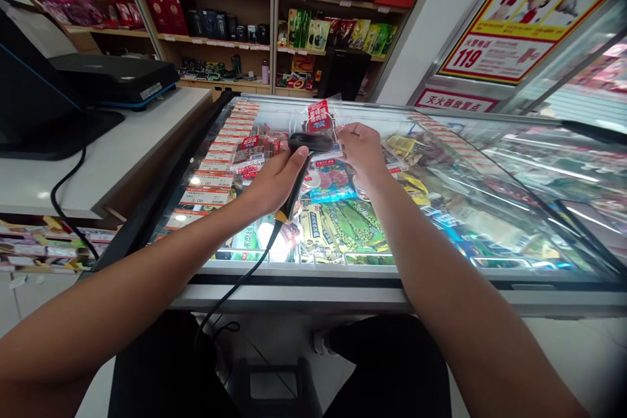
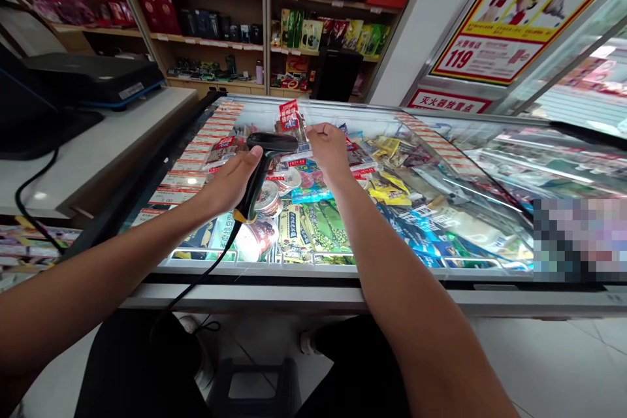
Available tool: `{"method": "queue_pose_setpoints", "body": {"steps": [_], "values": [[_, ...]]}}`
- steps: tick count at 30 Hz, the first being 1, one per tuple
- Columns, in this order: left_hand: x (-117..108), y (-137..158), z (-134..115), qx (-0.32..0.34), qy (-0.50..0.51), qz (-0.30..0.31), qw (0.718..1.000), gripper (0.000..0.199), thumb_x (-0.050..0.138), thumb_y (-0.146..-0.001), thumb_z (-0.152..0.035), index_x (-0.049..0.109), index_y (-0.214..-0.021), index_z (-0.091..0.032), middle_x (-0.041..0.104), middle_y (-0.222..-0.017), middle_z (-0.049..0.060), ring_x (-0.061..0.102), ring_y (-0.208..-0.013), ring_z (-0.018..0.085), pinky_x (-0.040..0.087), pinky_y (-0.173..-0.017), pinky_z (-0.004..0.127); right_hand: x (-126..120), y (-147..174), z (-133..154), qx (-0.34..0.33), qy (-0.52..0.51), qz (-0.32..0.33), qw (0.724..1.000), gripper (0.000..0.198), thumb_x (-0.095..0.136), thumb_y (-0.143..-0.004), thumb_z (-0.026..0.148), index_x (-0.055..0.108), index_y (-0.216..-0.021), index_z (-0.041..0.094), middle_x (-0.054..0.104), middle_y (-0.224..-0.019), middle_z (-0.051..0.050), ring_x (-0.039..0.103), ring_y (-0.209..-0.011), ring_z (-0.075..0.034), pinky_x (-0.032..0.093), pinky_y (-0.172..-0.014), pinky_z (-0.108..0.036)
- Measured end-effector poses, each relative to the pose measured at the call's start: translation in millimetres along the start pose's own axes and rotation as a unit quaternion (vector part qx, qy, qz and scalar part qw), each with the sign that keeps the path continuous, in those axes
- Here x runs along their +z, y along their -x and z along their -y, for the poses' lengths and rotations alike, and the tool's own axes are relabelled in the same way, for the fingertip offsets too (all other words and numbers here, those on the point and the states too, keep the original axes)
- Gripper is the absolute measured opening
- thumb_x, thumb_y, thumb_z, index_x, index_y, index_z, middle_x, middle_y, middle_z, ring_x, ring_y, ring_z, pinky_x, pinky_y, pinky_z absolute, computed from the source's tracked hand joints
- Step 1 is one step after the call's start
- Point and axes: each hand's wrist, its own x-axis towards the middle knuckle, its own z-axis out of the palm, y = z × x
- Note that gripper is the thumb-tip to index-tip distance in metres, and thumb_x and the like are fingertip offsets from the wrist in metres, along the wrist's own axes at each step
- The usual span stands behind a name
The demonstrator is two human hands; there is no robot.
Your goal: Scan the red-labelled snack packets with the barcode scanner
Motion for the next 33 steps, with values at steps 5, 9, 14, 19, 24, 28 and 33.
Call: {"method": "queue_pose_setpoints", "body": {"steps": [5, 9, 14, 19, 24, 28, 33], "values": [[3, 1, 1, -0.031, 0.037, 0.041, 0.998, 0.063, 0.040, -0.093, -0.079, 0.058, -0.082, -0.021, 0.056, -0.059, 0.001, 0.056, -0.054, 0.015, 0.040, -0.050, 0.026, 2, -7, -9, -0.047, -0.026, -0.027, 0.998, 0.010, 0.066, -0.086, 0.029, 0.067, -0.083, 0.020, 0.059, -0.068, 0.000, 0.054, -0.058, -0.013, 0.051, -0.056, -0.028], [8, -1, 3, -0.047, 0.085, 0.042, 0.994, 0.067, 0.039, -0.093, -0.080, 0.064, -0.084, -0.018, 0.062, -0.061, 0.003, 0.056, -0.051, 0.013, 0.041, -0.046, 0.024, 4, -5, -10, -0.052, -0.044, -0.030, 0.997, 0.010, 0.066, -0.087, 0.030, 0.068, -0.084, 0.020, 0.064, -0.072, -0.002, 0.058, -0.062, -0.016, 0.052, -0.054, -0.030], [11, -2, 4, -0.060, 0.146, 0.041, 0.987, 0.069, 0.041, -0.090, -0.083, 0.064, -0.085, -0.017, 0.071, -0.077, 0.006, 0.056, -0.046, 0.010, 0.042, -0.041, 0.024, 6, -1, -7, -0.052, -0.054, -0.023, 0.997, 0.011, 0.066, -0.088, 0.032, 0.066, -0.085, 0.021, 0.065, -0.074, -0.001, 0.060, -0.064, -0.017, 0.052, -0.056, -0.031], [11, -1, 3, -0.067, 0.181, 0.039, 0.981, 0.068, 0.044, -0.088, -0.083, 0.064, -0.091, -0.018, 0.072, -0.079, 0.005, 0.057, -0.045, 0.010, 0.041, -0.040, 0.023, 5, -1, -7, -0.083, -0.022, -0.032, 0.996, 0.010, 0.065, -0.088, 0.031, 0.066, -0.084, 0.021, 0.064, -0.074, -0.001, 0.060, -0.065, -0.015, 0.049, -0.059, -0.028], [12, -1, 3, -0.067, 0.185, 0.039, 0.980, 0.067, 0.045, -0.089, -0.082, 0.065, -0.091, -0.018, 0.071, -0.078, 0.005, 0.057, -0.045, 0.010, 0.042, -0.040, 0.024, 6, 2, -5, -0.078, -0.010, -0.027, 0.997, 0.012, 0.064, -0.088, 0.034, 0.064, -0.085, 0.022, 0.063, -0.074, 0.000, 0.061, -0.068, -0.016, 0.049, -0.060, -0.028], [11, -3, 3, -0.063, 0.179, 0.030, 0.981, 0.071, 0.041, -0.090, -0.083, 0.068, -0.095, -0.018, 0.071, -0.074, 0.005, 0.058, -0.045, 0.012, 0.041, -0.040, 0.025, -10, -9, 2, -0.092, 0.018, -0.063, 0.994, 0.009, 0.060, -0.089, 0.028, 0.065, -0.085, 0.021, 0.064, -0.074, 0.000, 0.061, -0.066, -0.016, 0.049, -0.062, -0.029], [10, -3, 0, -0.067, 0.181, 0.025, 0.981, 0.072, 0.044, -0.087, -0.085, 0.068, -0.095, -0.017, 0.072, -0.075, 0.006, 0.059, -0.046, 0.011, 0.041, -0.040, 0.023, -66, -38, 1, -0.105, 0.216, -0.122, 0.963, 0.013, 0.060, -0.090, 0.021, 0.072, -0.087, 0.017, 0.073, -0.083, -0.008, 0.068, -0.078, -0.022, 0.052, -0.072, -0.033]]}}
